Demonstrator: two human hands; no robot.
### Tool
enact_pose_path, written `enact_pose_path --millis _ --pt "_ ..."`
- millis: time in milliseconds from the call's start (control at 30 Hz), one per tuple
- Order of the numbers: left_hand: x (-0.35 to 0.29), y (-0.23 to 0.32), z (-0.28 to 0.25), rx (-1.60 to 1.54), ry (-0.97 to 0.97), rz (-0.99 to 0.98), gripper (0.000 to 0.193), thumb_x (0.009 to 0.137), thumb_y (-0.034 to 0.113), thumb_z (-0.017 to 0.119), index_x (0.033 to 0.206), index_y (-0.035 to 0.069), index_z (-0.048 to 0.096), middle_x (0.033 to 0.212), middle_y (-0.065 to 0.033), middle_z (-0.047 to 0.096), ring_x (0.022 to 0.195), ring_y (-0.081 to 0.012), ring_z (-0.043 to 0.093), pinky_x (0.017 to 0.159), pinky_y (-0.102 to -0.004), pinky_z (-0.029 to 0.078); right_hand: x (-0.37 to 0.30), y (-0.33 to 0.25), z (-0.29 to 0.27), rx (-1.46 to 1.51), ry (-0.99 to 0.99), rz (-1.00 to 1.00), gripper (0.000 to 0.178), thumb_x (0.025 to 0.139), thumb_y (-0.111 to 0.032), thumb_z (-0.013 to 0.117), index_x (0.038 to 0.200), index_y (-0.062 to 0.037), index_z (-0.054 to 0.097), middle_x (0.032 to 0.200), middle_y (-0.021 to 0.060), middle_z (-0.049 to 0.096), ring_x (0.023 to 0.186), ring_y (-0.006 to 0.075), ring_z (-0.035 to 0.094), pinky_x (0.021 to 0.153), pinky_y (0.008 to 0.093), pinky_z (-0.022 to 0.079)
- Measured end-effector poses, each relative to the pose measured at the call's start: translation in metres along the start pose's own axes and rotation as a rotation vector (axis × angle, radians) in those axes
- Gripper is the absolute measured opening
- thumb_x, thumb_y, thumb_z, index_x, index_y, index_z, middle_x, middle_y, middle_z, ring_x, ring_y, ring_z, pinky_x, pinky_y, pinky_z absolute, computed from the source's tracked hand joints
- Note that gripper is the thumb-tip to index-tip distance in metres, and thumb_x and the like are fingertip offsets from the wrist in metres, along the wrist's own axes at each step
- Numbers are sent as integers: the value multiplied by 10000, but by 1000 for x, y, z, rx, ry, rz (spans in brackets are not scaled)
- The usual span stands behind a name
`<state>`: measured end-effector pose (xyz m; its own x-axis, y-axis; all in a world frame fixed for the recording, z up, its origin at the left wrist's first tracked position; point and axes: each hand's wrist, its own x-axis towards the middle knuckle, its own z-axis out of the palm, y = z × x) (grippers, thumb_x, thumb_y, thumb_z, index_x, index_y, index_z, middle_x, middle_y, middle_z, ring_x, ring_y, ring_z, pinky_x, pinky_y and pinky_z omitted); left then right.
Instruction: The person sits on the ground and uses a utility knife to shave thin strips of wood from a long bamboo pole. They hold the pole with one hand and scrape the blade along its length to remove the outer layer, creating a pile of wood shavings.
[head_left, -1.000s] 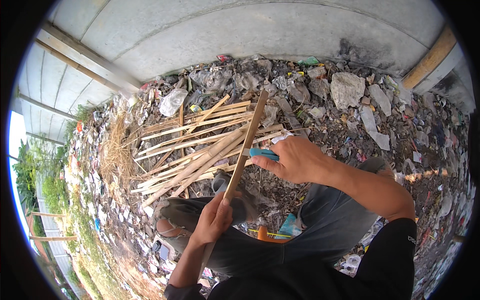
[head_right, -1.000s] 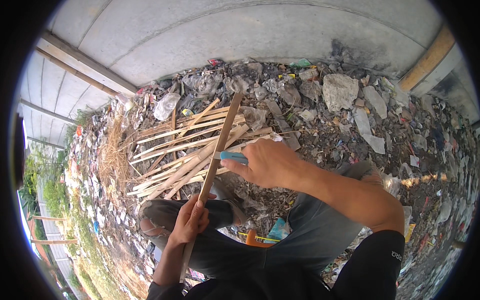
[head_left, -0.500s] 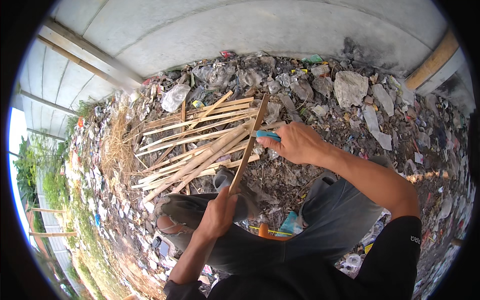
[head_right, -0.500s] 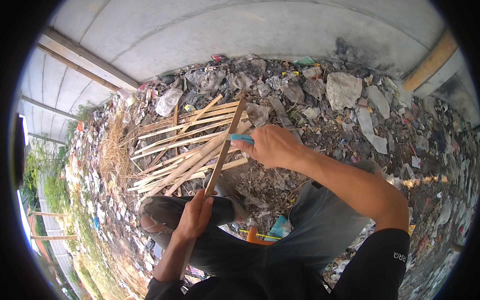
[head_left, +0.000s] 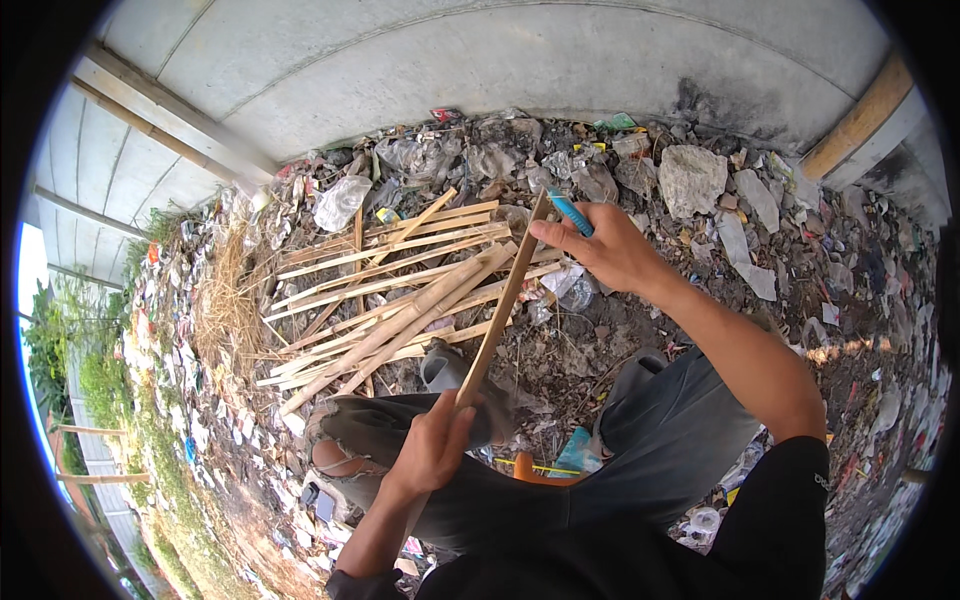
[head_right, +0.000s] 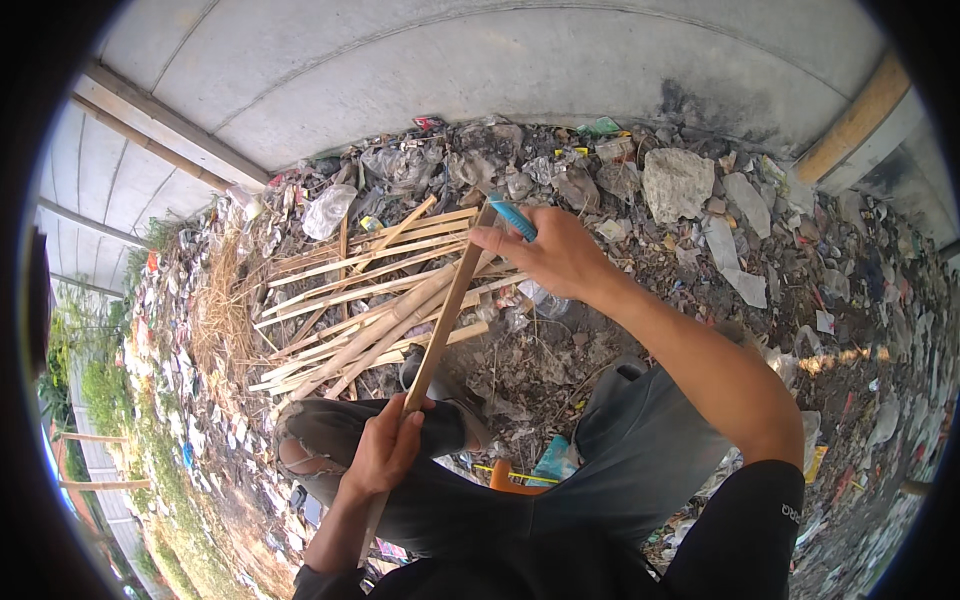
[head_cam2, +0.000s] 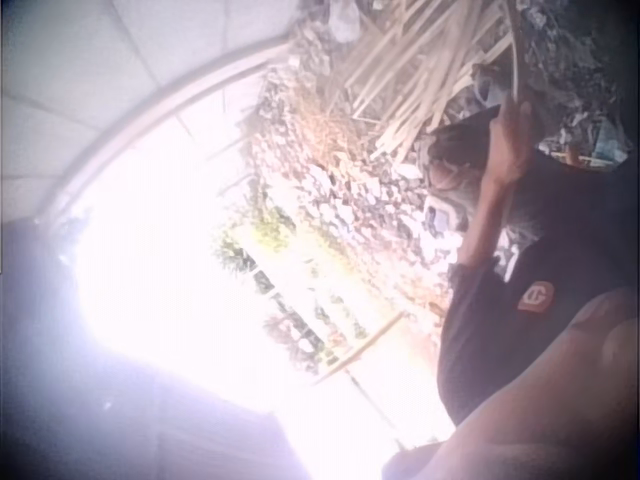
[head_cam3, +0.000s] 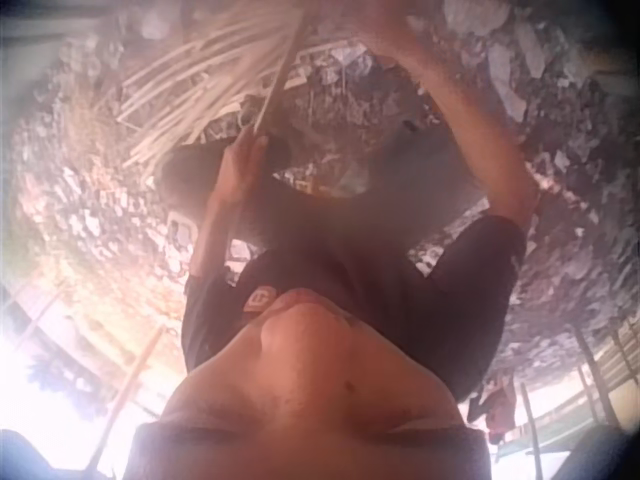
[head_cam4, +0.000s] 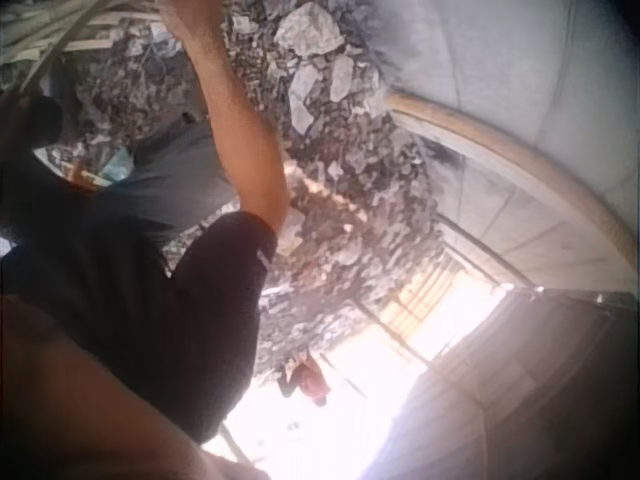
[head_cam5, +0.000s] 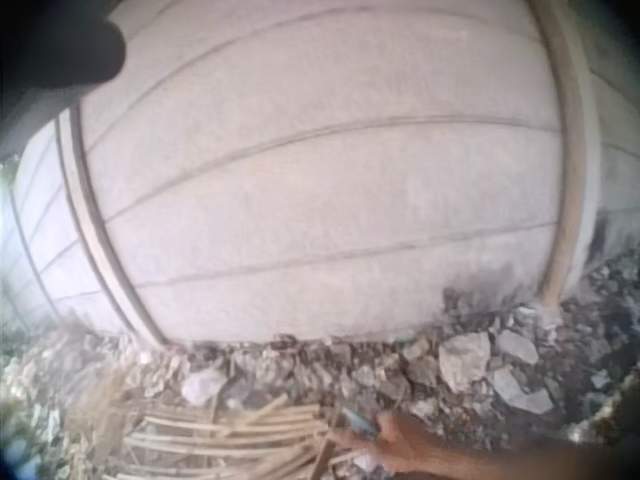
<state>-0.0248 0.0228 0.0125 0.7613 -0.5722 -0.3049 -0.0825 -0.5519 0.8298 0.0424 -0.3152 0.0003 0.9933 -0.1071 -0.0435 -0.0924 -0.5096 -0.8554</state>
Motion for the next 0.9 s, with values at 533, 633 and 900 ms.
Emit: enact_pose_path --millis 533,633,900 --pt "4 -9 8 145 138 -26 279 1031 151 546 1259 -3 598 667 -129 606 612 -251 629 579 -366 484 -32 -8 39 -259 -230 -125 643 950 -599 592 899 31 708 695 216 673 708 408 705 669 496 561" --pt "7 -7 11 148 157 19 257 1005 118 585 1230 -6 579 702 -239 629 662 -444 666 567 -460 492 -48 -19 51 -305 -385 -53 765 969 -659 498 797 58 705 678 246 674 736 428 715 695 516 575" --pt "5 -16 12 247 159 -32 265 1004 127 586 1241 9 569 745 -267 649 711 -478 660 587 -488 500 -19 1 36 -431 -346 -70 796 995 -686 456 652 8 640 528 170 564 552 381 633 566 487 514"
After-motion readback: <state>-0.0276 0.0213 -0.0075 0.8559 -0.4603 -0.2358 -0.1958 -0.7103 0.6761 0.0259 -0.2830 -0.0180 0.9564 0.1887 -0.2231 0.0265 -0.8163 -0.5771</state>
